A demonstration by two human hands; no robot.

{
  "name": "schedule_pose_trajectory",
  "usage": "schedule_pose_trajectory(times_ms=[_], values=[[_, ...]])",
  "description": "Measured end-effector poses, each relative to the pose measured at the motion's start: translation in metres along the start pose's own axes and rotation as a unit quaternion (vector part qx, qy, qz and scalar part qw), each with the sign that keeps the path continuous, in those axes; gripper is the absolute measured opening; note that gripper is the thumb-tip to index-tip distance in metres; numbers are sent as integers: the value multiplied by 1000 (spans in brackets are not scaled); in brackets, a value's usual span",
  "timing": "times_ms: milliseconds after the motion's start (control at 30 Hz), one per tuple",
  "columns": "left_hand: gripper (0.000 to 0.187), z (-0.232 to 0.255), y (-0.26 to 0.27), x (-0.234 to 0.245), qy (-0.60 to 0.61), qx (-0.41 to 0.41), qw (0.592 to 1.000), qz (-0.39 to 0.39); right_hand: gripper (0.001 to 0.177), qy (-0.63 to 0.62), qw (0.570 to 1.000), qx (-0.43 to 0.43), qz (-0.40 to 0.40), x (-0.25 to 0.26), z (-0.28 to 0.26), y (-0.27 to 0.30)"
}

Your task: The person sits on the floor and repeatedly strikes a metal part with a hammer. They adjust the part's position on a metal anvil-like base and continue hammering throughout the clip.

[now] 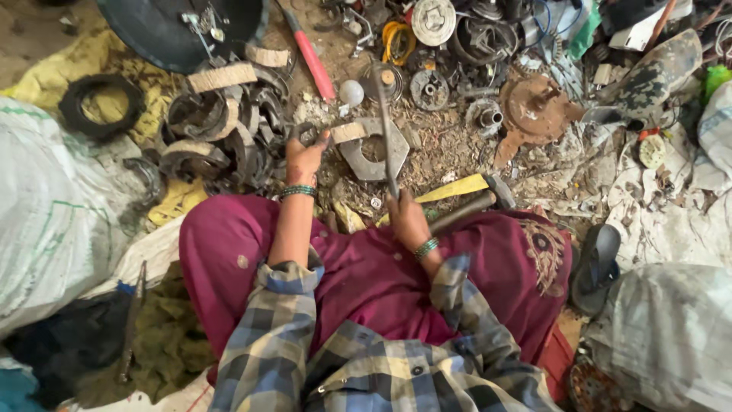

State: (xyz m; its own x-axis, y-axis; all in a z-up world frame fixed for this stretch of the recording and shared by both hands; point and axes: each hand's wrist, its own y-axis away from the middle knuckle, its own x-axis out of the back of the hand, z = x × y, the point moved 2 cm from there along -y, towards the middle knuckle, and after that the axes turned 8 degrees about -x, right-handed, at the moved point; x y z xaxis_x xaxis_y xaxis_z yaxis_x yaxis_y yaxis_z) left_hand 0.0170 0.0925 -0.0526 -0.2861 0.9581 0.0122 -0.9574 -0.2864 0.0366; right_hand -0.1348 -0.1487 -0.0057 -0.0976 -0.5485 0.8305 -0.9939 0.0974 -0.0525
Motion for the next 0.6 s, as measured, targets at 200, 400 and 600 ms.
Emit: schedule_pose_trajectory(times_ms=[200,400,600], values=[[51,-4,-4,-6,65,54,996,-9,22,-336,940,-24,53,89,-44,10],[46,0,1,-1,17,12,1000,-4,25,-197,973,-116,-25,-4,0,16],[30,-8,6,2,51,-2,999,4,32,-23,999,-25,-37,-41,26,48]])
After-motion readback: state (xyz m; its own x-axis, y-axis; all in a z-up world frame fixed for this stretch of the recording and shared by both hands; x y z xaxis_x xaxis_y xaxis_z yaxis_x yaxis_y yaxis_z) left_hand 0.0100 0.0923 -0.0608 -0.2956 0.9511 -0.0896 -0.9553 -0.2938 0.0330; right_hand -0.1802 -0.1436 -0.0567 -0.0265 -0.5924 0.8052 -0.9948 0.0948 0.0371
